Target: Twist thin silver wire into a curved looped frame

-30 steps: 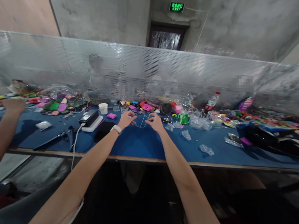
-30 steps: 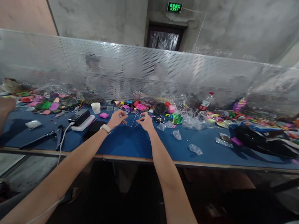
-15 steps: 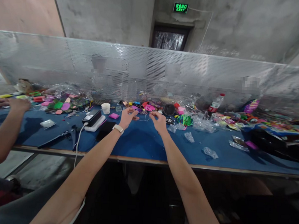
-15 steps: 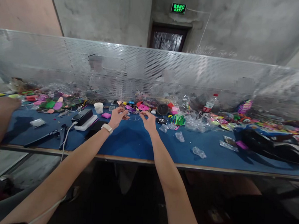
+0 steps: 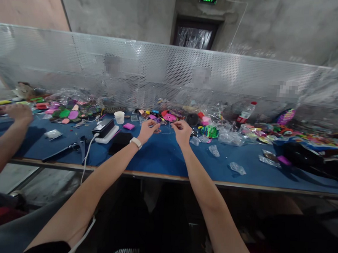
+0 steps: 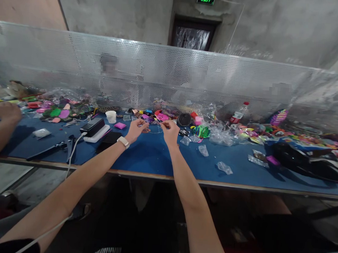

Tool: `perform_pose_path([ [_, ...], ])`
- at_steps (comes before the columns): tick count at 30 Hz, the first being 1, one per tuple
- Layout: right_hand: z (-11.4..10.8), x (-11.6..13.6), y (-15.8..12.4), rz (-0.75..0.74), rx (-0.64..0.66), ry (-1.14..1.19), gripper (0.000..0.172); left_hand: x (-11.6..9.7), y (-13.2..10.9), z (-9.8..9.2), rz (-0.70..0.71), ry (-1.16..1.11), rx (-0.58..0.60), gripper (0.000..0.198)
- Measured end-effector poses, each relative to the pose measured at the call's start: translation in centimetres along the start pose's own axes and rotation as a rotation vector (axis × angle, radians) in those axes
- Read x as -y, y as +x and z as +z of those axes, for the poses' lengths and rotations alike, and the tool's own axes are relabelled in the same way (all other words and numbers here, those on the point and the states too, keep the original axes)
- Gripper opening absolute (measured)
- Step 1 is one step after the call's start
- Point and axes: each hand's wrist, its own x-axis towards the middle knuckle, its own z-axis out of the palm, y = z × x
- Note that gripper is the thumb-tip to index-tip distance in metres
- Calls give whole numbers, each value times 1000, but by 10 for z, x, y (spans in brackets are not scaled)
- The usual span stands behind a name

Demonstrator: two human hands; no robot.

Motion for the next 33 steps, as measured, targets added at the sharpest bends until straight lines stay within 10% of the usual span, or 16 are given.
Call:
perform_pose_path([
  [8, -21, 16, 7, -157, 83, -80, 30, -2, -8, -1, 210, 425, 15, 34],
  [17, -20, 30, 8, -199, 181, -19, 29, -31, -10, 3, 471, 351, 125, 35],
  [28, -15, 33, 4, -152, 135, -8, 24, -33, -13, 11, 315, 284, 65, 34],
  [33, -6, 18, 10, 50, 48, 173, 50, -26, -6, 10, 153, 90, -22, 41],
])
